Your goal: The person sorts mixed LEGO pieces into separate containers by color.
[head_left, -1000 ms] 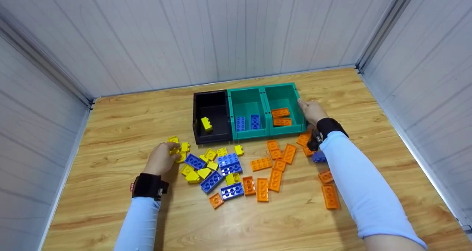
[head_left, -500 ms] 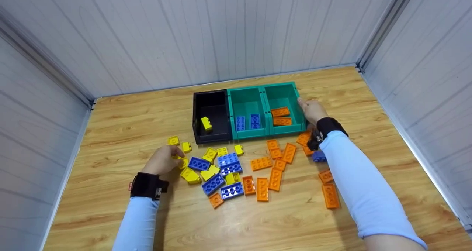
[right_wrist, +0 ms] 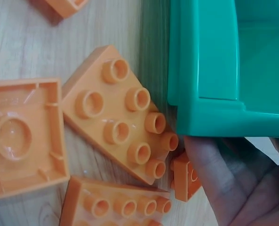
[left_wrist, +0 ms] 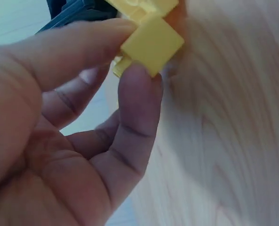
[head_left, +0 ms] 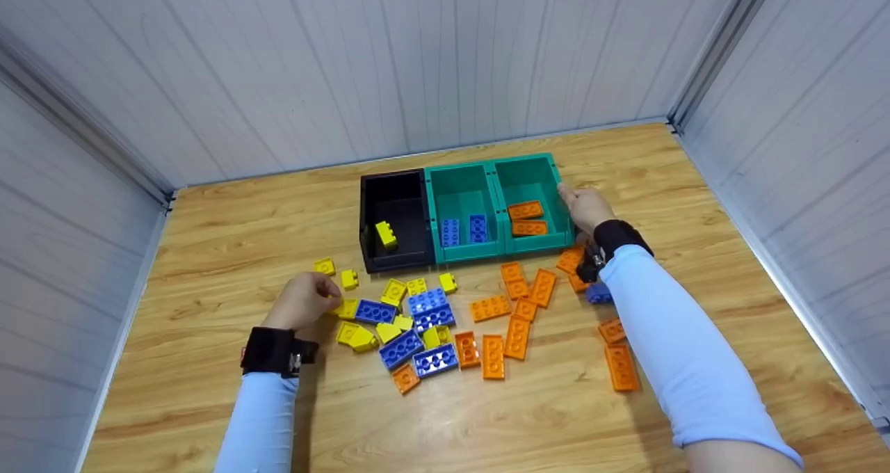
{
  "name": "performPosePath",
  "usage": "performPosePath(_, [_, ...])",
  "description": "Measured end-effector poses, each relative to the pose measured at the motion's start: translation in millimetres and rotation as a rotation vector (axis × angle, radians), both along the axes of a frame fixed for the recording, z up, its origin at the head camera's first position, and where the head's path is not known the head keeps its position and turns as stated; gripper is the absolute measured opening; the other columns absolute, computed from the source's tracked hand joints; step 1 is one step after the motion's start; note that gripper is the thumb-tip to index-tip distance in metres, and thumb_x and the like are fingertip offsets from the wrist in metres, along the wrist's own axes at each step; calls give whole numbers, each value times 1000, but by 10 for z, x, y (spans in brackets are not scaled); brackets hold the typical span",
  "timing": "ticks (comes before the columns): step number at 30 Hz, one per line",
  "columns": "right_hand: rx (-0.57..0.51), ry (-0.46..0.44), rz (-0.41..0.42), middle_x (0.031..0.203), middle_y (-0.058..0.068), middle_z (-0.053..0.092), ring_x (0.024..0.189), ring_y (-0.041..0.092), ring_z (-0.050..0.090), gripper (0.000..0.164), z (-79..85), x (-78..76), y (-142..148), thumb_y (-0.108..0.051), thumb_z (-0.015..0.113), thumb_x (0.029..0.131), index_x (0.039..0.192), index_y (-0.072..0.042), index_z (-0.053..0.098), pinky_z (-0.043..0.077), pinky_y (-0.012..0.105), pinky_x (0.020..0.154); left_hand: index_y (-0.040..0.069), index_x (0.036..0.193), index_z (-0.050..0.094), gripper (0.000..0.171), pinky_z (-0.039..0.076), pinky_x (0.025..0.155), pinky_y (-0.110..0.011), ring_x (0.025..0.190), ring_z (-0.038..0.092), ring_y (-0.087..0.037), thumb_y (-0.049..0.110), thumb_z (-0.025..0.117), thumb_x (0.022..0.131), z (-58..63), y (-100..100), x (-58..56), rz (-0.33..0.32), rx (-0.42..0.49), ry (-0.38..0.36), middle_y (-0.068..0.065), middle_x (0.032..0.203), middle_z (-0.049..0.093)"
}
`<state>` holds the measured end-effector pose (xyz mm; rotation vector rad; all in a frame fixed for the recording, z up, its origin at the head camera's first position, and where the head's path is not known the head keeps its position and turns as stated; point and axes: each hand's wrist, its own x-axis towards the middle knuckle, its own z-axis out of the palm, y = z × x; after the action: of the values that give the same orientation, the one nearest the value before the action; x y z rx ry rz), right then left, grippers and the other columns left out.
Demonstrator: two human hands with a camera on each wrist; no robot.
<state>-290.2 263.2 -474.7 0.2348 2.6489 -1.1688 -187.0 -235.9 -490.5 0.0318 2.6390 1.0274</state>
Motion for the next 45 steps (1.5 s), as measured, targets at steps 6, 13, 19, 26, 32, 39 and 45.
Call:
performPosePath(6, [23, 7, 1, 62, 0, 28, 60, 20, 34, 55, 6, 1, 5, -52, 32, 105, 70, -10, 37, 34, 34, 65, 3, 104, 65, 15, 48, 82, -39, 96, 58, -28, 10, 70, 92, 196, 187, -123, 111, 101, 113, -14, 104, 64])
performPosePath(13, [4, -17, -14, 61, -1, 27, 56, 18, 31, 54, 0, 2, -11, -51, 33, 105, 70, -10, 37, 33, 33, 60, 0, 115, 67, 26, 54, 77, -36, 92, 63, -27, 11, 71, 92, 390, 643, -395, 118, 192, 231, -15, 109, 64])
performPosePath(19, [29, -35, 1, 66, 2, 27, 60, 20, 34, 54, 1, -24, -32, -53, 30, 105, 74, -9, 36, 35, 34, 65, 1, 111, 70, 19, 52, 79, -36, 92, 61, -26, 6, 69, 92, 373, 978, -587, 42, 183, 260, -14, 107, 66])
performPosePath(26, [13, -30, 0, 64, 1, 26, 60, 20, 32, 53, -15, -37, -53, -51, 31, 106, 73, -9, 36, 34, 34, 64, -2, 111, 70, 19, 52, 85, -38, 95, 63, -27, 2, 66, 93, 307, 1125, -666, -2, 158, 266, -16, 106, 68])
performPosePath(32, [17, -14, 22, 62, 0, 26, 58, 19, 34, 54, 8, -38, -28, -50, 32, 106, 71, -10, 37, 36, 34, 64, -1, 111, 71, 18, 50, 80, -37, 90, 62, -27, 6, 64, 95, 370, 1009, -602, 57, 171, 335, -15, 105, 69])
performPosePath(39, [13, -12, 6, 63, 0, 26, 58, 19, 34, 54, 19, -29, 44, -52, 32, 105, 71, -11, 36, 36, 33, 62, -2, 108, 73, 19, 51, 75, -36, 90, 65, -28, 10, 63, 97, 451, 697, -568, 148, 161, 426, -16, 103, 71])
performPosePath(45, [20, -17, 10, 65, 0, 25, 62, 20, 35, 53, 43, -3, 89, -52, 31, 106, 73, -10, 35, 35, 34, 65, -5, 116, 69, 25, 49, 79, -42, 94, 64, -34, 10, 61, 97, 313, 355, -530, 173, 85, 364, -22, 110, 68])
